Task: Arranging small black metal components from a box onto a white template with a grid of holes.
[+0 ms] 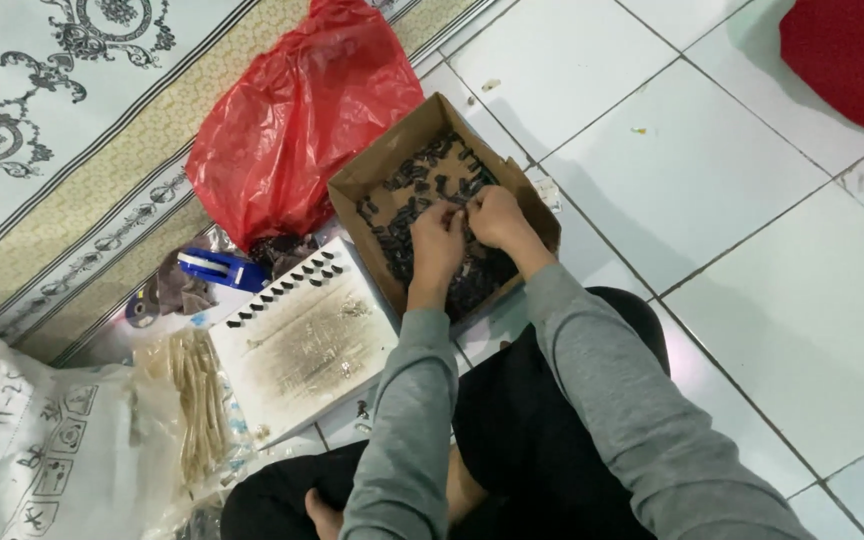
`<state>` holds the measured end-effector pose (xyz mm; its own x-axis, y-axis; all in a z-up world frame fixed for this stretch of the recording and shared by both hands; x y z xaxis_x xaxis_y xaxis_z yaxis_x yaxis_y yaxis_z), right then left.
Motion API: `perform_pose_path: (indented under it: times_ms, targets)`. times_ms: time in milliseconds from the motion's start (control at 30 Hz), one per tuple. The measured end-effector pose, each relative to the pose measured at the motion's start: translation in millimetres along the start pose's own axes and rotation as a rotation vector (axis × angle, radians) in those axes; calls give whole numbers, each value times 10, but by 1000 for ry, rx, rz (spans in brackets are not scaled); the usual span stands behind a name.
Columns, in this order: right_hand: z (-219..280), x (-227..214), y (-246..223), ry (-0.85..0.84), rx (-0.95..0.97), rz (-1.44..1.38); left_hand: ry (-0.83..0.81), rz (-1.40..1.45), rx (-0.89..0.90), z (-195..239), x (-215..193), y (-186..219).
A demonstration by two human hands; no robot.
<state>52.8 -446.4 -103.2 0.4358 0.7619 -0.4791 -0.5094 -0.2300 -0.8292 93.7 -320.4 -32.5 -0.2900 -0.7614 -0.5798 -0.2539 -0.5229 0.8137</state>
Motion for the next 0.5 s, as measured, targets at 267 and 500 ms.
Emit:
perform_pose_path:
  times_ms: [267,500]
  targets:
    - [131,-68,-154,20,25,14,59,-38,-30,135,21,265]
    - [-245,93,311,19,122,11,39,29,-217,19,309,-249]
Point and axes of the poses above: each hand's wrist, its own z-axis away from the middle knuckle, its own x-axis out of the palm, y = z × x, the point moved 4 cm from there along -z, towards the middle knuckle, and after that the axes turned 10 degrees about y, right-handed, at the moved point
